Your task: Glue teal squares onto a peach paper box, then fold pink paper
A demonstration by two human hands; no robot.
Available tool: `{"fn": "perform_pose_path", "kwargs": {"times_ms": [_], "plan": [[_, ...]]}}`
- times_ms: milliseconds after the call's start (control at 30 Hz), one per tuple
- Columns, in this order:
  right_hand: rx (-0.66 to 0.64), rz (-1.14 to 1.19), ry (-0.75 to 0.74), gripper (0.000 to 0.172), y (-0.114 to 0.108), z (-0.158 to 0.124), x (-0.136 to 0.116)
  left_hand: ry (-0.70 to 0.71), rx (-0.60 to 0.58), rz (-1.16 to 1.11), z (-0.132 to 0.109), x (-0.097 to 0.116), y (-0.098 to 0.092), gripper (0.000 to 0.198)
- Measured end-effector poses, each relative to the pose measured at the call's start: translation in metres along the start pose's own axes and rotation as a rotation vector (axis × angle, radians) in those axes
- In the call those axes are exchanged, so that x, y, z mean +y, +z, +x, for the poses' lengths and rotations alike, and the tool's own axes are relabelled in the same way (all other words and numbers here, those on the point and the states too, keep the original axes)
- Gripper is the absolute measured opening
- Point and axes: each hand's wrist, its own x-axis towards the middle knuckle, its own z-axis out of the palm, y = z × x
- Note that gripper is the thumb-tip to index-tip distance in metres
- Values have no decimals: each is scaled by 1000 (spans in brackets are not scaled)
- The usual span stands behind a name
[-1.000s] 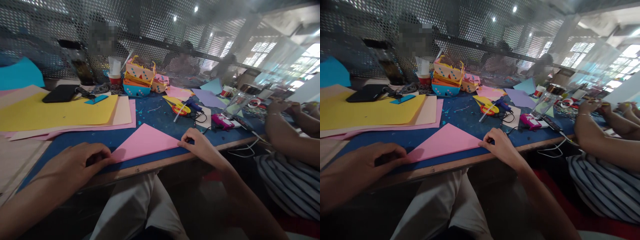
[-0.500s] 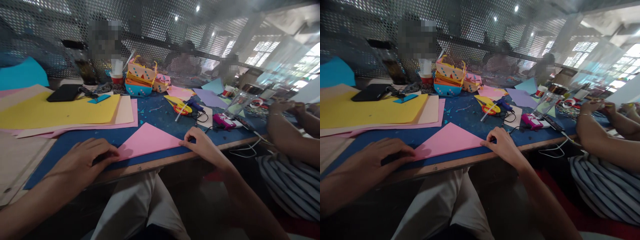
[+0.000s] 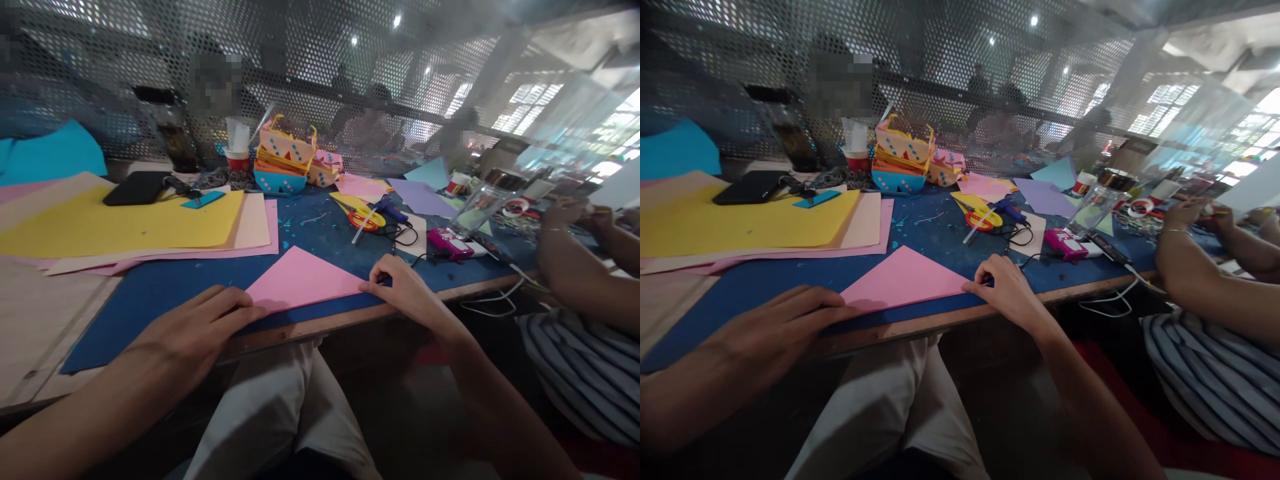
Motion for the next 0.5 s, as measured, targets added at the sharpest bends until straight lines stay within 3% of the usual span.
{"fn": "perform_pose_path", "kwargs": {"times_ms": [133, 267, 400, 500], "plan": [[-2, -7, -1, 25, -1, 0, -2, -12, 27, 68, 1, 4, 5, 49], [-12, -4, 12, 25, -1, 0, -2, -50, 24, 158, 10, 7, 11, 30], [-6, 6, 9, 25, 0, 0, -1, -72, 5, 204, 20, 7, 15, 36], [-5, 13, 8, 25, 0, 0, 0, -120, 12, 109, 24, 4, 17, 33]]}}
